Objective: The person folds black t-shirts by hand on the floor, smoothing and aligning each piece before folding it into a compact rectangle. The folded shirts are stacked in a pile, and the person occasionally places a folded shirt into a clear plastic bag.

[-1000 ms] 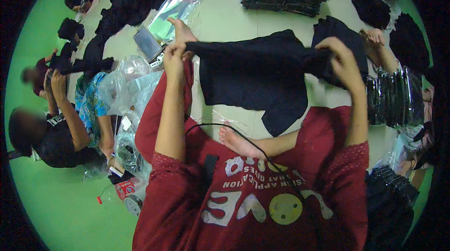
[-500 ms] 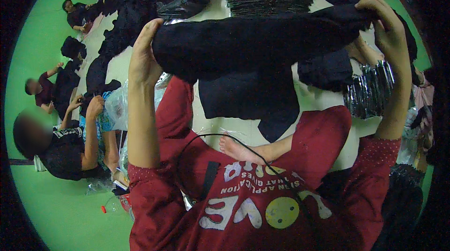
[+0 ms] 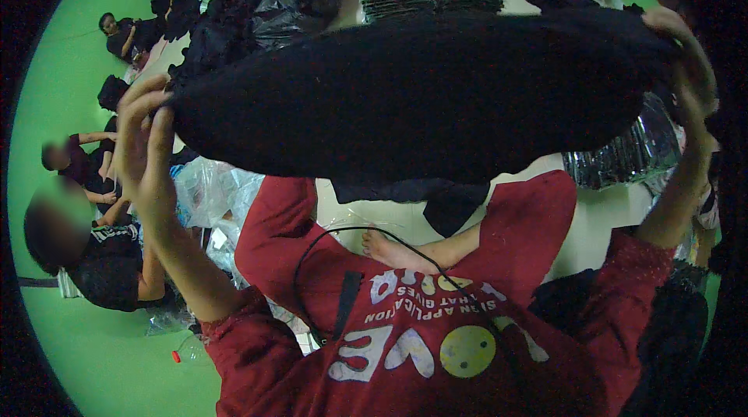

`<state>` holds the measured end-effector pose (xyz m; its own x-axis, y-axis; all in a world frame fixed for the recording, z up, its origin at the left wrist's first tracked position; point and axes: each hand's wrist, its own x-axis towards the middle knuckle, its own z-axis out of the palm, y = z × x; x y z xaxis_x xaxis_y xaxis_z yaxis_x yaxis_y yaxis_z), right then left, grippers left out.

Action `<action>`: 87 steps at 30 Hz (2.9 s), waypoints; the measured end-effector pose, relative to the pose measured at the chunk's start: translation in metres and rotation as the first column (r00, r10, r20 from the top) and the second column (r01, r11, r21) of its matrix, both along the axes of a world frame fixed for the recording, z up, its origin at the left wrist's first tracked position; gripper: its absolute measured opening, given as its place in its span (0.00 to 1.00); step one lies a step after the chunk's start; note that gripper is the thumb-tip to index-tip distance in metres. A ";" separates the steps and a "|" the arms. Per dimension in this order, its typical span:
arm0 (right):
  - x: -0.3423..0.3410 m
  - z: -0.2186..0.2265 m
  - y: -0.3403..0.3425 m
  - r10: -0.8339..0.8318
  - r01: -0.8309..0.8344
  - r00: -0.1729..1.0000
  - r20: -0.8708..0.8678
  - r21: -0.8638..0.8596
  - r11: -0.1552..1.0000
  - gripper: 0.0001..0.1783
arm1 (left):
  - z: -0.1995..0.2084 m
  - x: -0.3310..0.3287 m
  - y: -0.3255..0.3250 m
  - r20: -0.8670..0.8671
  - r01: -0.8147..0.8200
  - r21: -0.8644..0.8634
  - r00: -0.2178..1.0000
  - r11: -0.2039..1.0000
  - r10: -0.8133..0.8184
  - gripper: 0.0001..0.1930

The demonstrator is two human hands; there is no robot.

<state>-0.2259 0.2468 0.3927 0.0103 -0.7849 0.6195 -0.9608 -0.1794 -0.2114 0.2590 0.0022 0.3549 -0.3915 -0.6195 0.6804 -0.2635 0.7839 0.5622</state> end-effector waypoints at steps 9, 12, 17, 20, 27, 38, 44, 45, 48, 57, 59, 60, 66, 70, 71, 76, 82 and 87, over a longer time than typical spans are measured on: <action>-0.005 -0.036 -0.106 0.025 -0.013 0.984 -0.177 0.073 0.997 0.11 | -0.051 -0.041 -0.115 -0.024 0.101 0.135 0.995 0.986 -0.099 0.08; -0.001 -0.028 -0.090 -0.037 -0.007 0.923 -0.383 -0.114 0.993 0.12 | -0.055 -0.028 -0.111 0.033 0.184 0.203 0.980 0.962 -0.195 0.09; 0.034 -0.082 -0.040 -0.043 0.042 0.999 0.007 0.123 0.991 0.17 | -0.121 -0.015 -0.066 0.095 0.124 0.223 0.984 0.967 -0.148 0.08; 0.066 -0.155 -0.009 -0.133 0.053 0.975 0.180 0.391 0.919 0.16 | -0.193 -0.009 -0.036 0.144 0.120 0.225 0.977 0.967 -0.155 0.07; 0.153 -0.313 0.031 -0.219 -0.027 0.948 0.233 0.741 0.671 0.15 | -0.315 0.004 0.007 0.848 0.281 0.351 0.309 0.893 -0.430 0.13; 0.156 -0.328 0.025 -0.277 -0.034 0.923 0.267 0.773 0.634 0.14 | -0.363 -0.096 -0.107 0.369 -0.080 0.421 0.925 0.903 -0.090 0.12; 0.162 -0.328 0.029 -0.294 0.007 0.921 0.257 0.742 0.670 0.13 | -0.377 -0.099 -0.152 0.574 0.021 0.537 0.723 0.843 -0.384 0.15; 0.162 -0.328 0.029 -0.304 0.008 0.917 0.259 0.749 0.663 0.13 | -0.374 -0.097 -0.158 0.462 0.020 0.612 0.803 0.791 -0.377 0.15; 0.162 -0.331 0.029 -0.324 0.018 0.909 0.263 0.751 0.660 0.13 | -0.360 -0.091 -0.157 0.710 -0.329 0.384 0.702 0.862 -0.048 0.14; 0.168 -0.337 0.029 -0.360 0.074 0.907 0.220 0.757 0.649 0.13 | -0.384 -0.138 -0.002 0.810 -0.200 0.118 0.585 0.973 0.023 0.37; 0.168 -0.338 0.027 -0.349 0.062 0.910 0.224 0.759 0.648 0.13 | -0.394 -0.151 -0.001 0.794 -0.212 0.029 0.598 0.977 0.106 0.38; 0.167 -0.338 0.026 -0.353 0.070 0.911 0.213 0.764 0.642 0.12 | -0.396 -0.155 -0.007 0.844 -0.264 -0.028 0.510 0.964 0.164 0.38; 0.161 -0.341 0.015 -0.349 0.070 0.915 0.200 0.775 0.628 0.12 | -0.373 -0.159 -0.024 0.712 -0.031 0.055 0.702 0.998 -0.017 0.33; 0.155 -0.334 0.019 -0.351 0.010 0.892 0.284 0.765 0.643 0.13 | -0.360 -0.162 0.050 0.461 0.568 0.214 0.659 0.795 -0.595 0.24; 0.153 -0.334 0.018 -0.333 -0.016 0.890 0.313 0.749 0.662 0.13 | -0.360 -0.164 0.072 0.457 0.613 0.213 0.626 0.761 -0.632 0.24; 0.138 -0.337 0.010 -0.317 -0.115 0.819 0.479 0.676 0.727 0.16 | -0.370 -0.174 0.098 0.531 0.520 0.148 0.676 0.842 -0.511 0.18; 0.135 -0.335 0.015 -0.336 -0.151 0.780 0.528 0.680 0.718 0.18 | -0.352 -0.086 -0.004 0.712 0.185 -0.102 0.700 0.977 -0.058 0.05; 0.143 -0.329 0.012 -0.341 -0.127 0.800 0.493 0.695 0.707 0.17 | -0.339 -0.009 -0.038 0.876 0.299 0.040 0.448 0.954 -0.177 0.10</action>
<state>-0.0832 0.2583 0.0633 -0.2550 -0.9423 -0.2168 -0.6222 0.3315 -0.7092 0.2502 -0.0356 0.0164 -0.9337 -0.3556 -0.0410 -0.3577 0.9312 0.0700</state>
